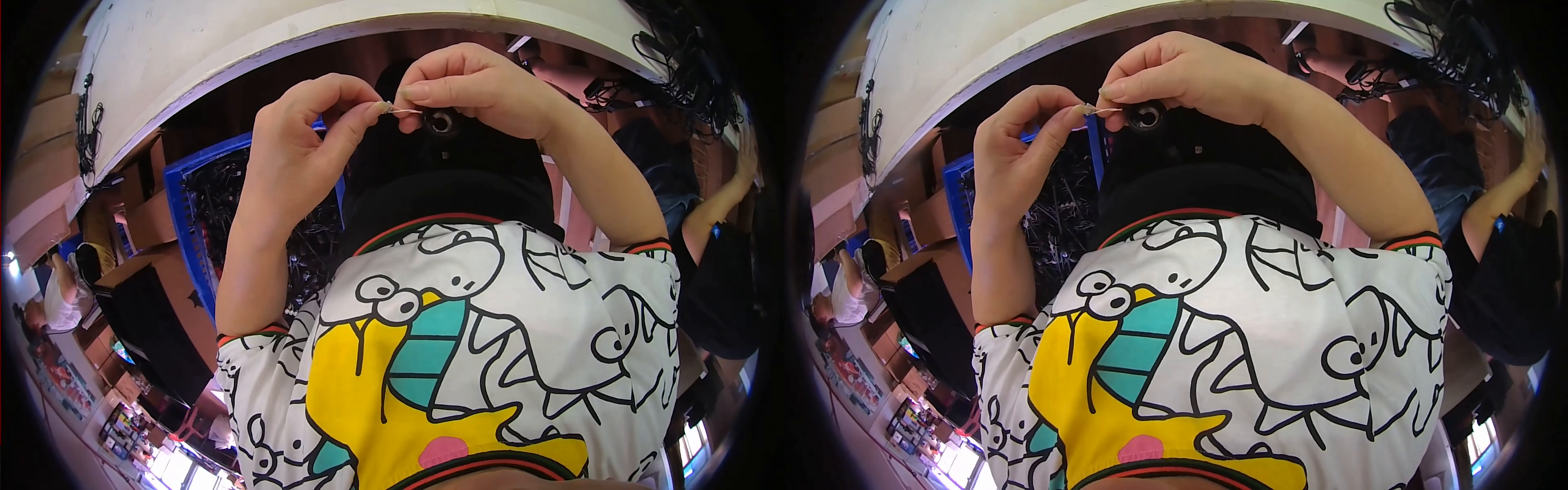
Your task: The person assembles small electronic components by taking led lights, wires, and plastic housings from storage bins and joining them with glue from a tube.
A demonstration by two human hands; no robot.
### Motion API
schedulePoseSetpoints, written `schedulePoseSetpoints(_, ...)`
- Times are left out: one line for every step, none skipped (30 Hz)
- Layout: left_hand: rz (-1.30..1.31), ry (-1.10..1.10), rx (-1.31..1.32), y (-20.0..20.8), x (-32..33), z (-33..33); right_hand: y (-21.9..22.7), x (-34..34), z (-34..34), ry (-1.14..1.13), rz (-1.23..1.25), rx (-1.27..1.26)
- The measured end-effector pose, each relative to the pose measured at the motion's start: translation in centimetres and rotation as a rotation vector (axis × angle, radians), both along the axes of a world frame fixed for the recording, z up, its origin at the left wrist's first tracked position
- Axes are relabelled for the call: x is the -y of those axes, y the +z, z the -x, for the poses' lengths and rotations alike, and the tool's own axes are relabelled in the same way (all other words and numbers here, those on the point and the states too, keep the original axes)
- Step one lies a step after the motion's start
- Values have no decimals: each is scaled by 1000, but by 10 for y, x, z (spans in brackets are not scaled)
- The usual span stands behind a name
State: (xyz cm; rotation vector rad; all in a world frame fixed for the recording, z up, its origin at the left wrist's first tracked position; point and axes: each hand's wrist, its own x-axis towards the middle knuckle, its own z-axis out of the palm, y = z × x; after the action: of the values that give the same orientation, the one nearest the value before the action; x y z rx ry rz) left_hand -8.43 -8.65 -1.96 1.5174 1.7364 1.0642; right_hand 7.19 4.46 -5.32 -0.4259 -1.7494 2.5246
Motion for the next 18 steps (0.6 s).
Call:
schedulePoseSetpoints(-21,-4,-16,-1,0,0,1,-1,0,16,3,15)
schedulePoseSetpoints(-21,-3,-18,-1,0,-1,1,-2,0,34,6,29)
schedulePoseSetpoints(-36,-2,-32,-2,0,-1,2,-2,0,34,6,28)
schedulePoseSetpoints(-51,-1,-45,-2,0,-1,2,-2,0,54,-12,30)
schedulePoseSetpoints(-51,-1,-46,-2,0,-1,2,-3,1,72,-31,32)
schedulePoseSetpoints(-54,-6,-65,-1,0,-1,2,-3,1,73,-31,32)
schedulePoseSetpoints(-56,-11,-83,-1,-1,-1,2,-4,0,79,-43,42)
schedulePoseSetpoints(-56,-10,-83,-1,-1,-1,3,-4,1,86,-54,52)
schedulePoseSetpoints(-61,-17,-100,-1,-1,-1,3,-4,0,86,-54,51)
schedulePoseSetpoints(-67,-24,-116,-1,-1,-1,4,-4,0,87,-75,56)
schedulePoseSetpoints(-67,-24,-116,-2,-1,-1,4,-4,0,87,-97,62)
schedulePoseSetpoints(-48,-24,-96,-3,-1,-1,5,-4,-1,86,-97,63)
schedulePoseSetpoints(-29,-24,-75,-3,-1,-1,7,-4,-1,74,-150,66)
schedulePoseSetpoints(-29,-24,-75,-3,-1,-1,8,-3,-2,63,-204,70)
schedulePoseSetpoints(11,-15,-70,-1,-2,-1,8,-2,-2,63,-204,70)
schedulePoseSetpoints(51,-7,-66,0,-2,-1,9,-1,-2,34,-247,52)
schedulePoseSetpoints(51,-7,-65,0,-2,0,9,0,-1,3,-291,35)
schedulePoseSetpoints(53,-28,-56,0,-3,2,9,1,-1,4,-291,36)
